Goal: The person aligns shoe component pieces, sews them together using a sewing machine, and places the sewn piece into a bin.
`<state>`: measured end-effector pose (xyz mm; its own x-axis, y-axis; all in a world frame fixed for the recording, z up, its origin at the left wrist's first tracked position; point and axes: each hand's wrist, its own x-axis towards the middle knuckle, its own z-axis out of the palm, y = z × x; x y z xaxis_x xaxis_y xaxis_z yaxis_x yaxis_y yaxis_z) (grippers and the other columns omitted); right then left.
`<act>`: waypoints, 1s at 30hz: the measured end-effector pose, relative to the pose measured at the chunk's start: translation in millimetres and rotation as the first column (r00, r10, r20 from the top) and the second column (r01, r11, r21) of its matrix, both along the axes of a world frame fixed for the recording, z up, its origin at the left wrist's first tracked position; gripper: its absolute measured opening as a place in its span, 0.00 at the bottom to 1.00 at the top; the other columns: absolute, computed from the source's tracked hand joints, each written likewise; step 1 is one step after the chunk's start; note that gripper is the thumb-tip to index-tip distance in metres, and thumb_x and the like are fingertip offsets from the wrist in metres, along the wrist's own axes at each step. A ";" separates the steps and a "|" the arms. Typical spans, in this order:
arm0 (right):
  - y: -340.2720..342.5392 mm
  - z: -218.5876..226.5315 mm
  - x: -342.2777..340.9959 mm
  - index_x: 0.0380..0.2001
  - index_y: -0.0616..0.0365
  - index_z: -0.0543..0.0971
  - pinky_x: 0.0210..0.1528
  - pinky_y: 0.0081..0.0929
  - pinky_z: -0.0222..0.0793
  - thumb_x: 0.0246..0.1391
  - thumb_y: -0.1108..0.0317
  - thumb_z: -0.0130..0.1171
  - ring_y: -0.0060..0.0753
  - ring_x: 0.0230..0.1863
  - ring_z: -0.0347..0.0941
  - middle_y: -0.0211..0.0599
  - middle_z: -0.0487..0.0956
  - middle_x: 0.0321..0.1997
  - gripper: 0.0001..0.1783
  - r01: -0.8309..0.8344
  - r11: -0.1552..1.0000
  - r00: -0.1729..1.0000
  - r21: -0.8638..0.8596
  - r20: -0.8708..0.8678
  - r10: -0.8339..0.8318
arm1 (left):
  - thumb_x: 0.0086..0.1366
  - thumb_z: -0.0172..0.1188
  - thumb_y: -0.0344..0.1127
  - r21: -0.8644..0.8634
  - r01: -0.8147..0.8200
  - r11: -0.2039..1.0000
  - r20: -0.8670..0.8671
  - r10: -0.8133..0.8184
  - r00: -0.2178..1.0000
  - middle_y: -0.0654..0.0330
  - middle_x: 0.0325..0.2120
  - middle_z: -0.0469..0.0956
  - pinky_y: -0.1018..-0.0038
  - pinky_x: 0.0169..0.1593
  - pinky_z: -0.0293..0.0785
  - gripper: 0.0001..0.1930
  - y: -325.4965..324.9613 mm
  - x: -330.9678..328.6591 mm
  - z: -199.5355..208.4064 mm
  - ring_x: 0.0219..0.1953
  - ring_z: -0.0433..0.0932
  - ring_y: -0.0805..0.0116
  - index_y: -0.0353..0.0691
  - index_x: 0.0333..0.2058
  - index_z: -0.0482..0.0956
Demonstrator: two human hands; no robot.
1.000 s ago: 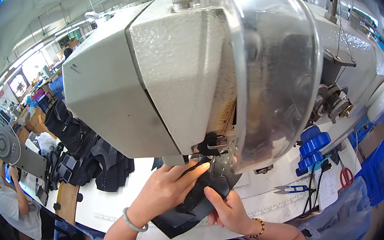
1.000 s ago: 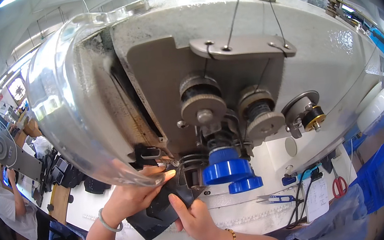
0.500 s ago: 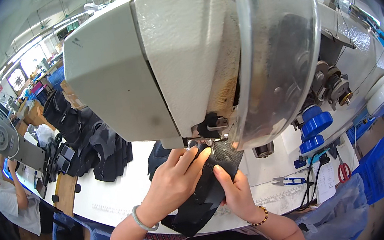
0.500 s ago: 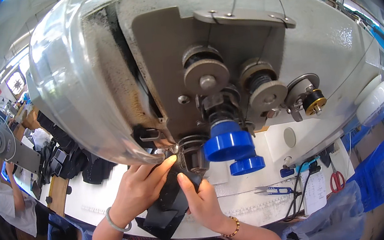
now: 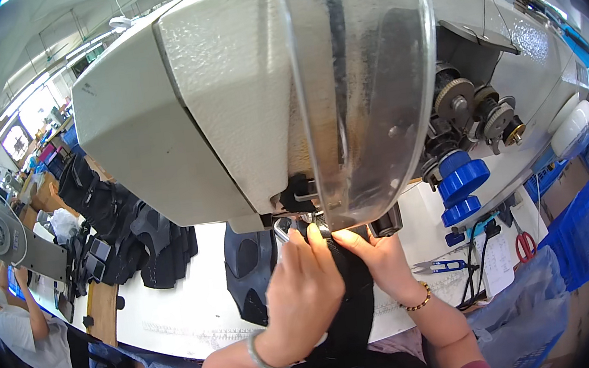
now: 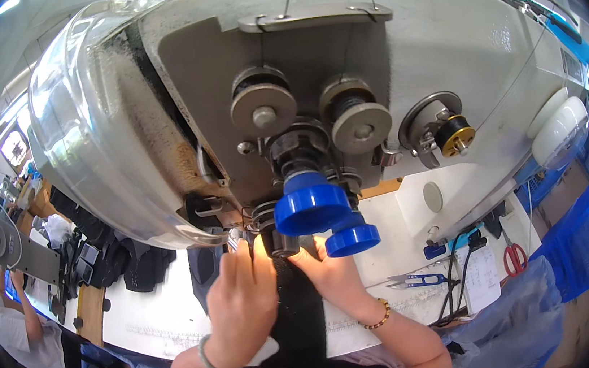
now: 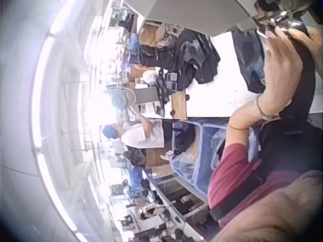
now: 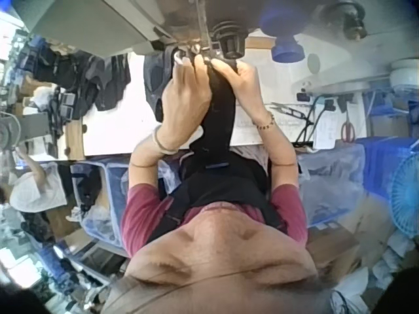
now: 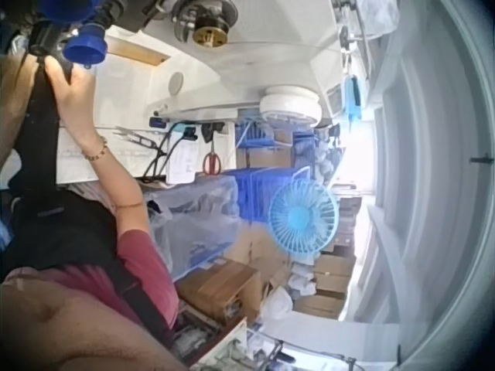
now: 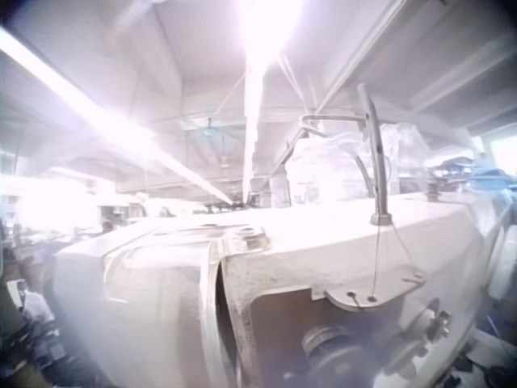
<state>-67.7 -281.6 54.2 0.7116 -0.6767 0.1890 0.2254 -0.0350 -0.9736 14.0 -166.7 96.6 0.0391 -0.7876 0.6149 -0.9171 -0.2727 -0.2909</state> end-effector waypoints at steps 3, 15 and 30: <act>-14.5 9.0 -3.8 0.38 0.66 0.77 0.44 0.20 0.68 0.50 0.74 0.59 0.22 0.40 0.73 0.36 0.79 0.38 0.11 -0.011 0.995 0.998 -0.098 -0.061 0.005 | 0.51 0.54 0.28 0.051 -0.137 0.989 0.126 0.130 0.984 0.35 0.31 0.76 0.78 0.27 0.72 0.12 -7.5 -13.0 -3.2 0.32 0.73 0.56 0.22 0.31 0.76; -38.5 9.8 -30.9 0.34 0.60 0.72 0.05 0.14 0.47 0.51 0.65 0.60 0.16 0.04 0.58 0.29 0.69 0.11 0.12 -0.175 0.969 0.933 0.173 -0.286 0.220 | 0.44 0.56 0.19 -0.202 0.406 0.891 -0.447 -0.452 0.772 0.54 0.46 0.70 0.65 0.51 0.70 0.25 24.5 55.3 -25.5 0.49 0.70 0.55 0.36 0.45 0.77; -47.5 13.0 -46.2 0.18 0.57 0.67 0.07 0.12 0.58 0.56 0.67 0.54 0.21 0.08 0.69 0.29 0.70 0.10 0.15 -0.335 0.902 0.865 0.273 -0.292 0.409 | 0.48 0.57 0.22 -0.150 0.673 0.724 -0.025 -0.683 0.730 0.54 0.43 0.72 0.70 0.52 0.75 0.17 18.3 70.0 -49.8 0.47 0.74 0.59 0.29 0.40 0.78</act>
<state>-113.8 -329.1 67.2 0.9126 -0.3452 -0.2190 -0.1584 0.1952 -0.9679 84.0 -148.4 46.8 -0.4273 -0.5404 0.7248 -0.8878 0.4024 -0.2234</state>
